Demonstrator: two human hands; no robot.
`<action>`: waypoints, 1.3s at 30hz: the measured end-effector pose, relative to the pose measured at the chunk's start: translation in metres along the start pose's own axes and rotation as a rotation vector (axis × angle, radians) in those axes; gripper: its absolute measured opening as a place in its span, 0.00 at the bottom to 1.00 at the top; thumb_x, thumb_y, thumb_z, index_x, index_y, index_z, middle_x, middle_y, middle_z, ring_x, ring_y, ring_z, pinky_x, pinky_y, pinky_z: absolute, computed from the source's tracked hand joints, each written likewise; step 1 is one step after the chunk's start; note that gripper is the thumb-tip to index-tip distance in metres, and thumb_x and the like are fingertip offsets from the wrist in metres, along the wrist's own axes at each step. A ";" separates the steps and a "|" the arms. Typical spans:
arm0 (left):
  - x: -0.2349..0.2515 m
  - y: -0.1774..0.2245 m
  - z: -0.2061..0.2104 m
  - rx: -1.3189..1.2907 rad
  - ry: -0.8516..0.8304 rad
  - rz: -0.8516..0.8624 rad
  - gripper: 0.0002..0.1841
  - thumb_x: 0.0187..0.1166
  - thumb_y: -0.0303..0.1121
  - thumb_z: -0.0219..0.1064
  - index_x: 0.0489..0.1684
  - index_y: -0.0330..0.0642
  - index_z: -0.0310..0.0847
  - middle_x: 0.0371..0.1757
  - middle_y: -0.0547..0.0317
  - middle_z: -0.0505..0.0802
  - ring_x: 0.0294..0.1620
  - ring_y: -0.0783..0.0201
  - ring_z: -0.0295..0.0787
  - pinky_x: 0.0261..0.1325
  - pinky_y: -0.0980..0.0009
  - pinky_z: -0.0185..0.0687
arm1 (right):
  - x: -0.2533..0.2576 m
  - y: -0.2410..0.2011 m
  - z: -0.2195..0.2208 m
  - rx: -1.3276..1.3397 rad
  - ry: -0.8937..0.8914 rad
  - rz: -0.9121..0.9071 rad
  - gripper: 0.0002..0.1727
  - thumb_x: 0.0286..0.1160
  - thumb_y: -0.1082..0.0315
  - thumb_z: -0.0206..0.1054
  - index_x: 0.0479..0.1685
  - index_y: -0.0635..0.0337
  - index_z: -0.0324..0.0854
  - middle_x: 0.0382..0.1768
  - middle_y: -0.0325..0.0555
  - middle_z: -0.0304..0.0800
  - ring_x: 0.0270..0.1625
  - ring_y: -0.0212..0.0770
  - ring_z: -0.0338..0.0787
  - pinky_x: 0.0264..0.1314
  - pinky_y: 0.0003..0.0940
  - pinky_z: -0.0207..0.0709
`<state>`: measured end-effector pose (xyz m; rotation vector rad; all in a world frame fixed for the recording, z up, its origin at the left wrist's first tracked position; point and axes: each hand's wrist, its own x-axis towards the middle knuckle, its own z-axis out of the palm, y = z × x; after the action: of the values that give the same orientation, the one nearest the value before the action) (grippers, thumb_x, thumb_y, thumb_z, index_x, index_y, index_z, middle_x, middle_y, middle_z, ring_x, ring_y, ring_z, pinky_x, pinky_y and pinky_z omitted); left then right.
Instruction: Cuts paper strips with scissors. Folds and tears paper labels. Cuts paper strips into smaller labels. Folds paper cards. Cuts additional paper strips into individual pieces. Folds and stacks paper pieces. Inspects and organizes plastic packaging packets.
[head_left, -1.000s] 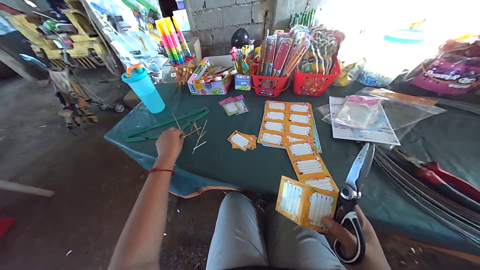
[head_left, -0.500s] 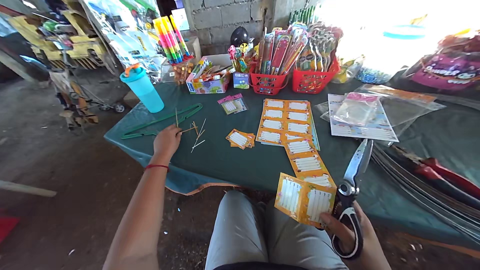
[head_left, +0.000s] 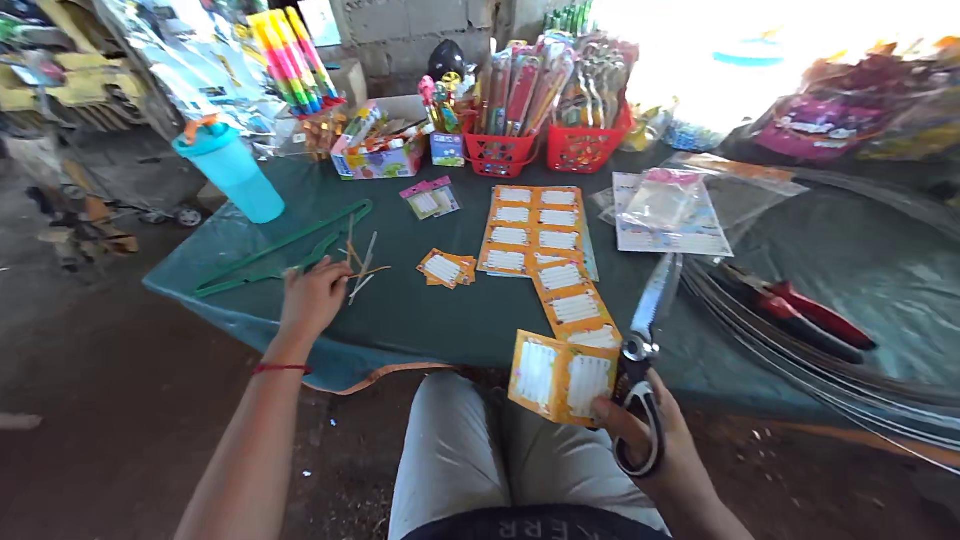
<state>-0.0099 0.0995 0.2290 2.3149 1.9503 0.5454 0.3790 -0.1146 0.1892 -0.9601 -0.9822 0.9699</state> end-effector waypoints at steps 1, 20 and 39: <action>0.000 0.000 0.001 -0.015 0.032 0.014 0.15 0.90 0.30 0.57 0.65 0.40 0.87 0.76 0.49 0.86 0.86 0.42 0.68 0.84 0.26 0.43 | 0.001 0.001 0.000 0.010 -0.015 -0.007 0.37 0.57 0.60 0.82 0.71 0.56 0.72 0.51 0.28 0.93 0.50 0.26 0.93 0.52 0.26 0.89; -0.098 0.170 0.041 -1.053 -0.109 0.321 0.16 0.76 0.34 0.71 0.57 0.33 0.87 0.48 0.62 0.94 0.47 0.80 0.90 0.53 0.82 0.87 | 0.028 -0.004 0.027 -0.031 -0.209 0.101 0.35 0.59 0.71 0.78 0.70 0.68 0.70 0.40 0.27 0.91 0.37 0.21 0.89 0.43 0.19 0.85; -0.110 0.163 0.047 -1.529 -0.167 -0.048 0.05 0.73 0.23 0.71 0.42 0.41 0.87 0.36 0.67 0.93 0.36 0.75 0.91 0.43 0.79 0.89 | 0.028 0.005 0.025 0.127 -0.141 0.115 0.34 0.62 0.73 0.75 0.73 0.65 0.68 0.34 0.29 0.87 0.33 0.27 0.89 0.39 0.24 0.88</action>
<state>0.1433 -0.0298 0.2051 1.2012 0.8050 1.1799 0.3611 -0.0819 0.1973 -0.8581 -0.9782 1.1950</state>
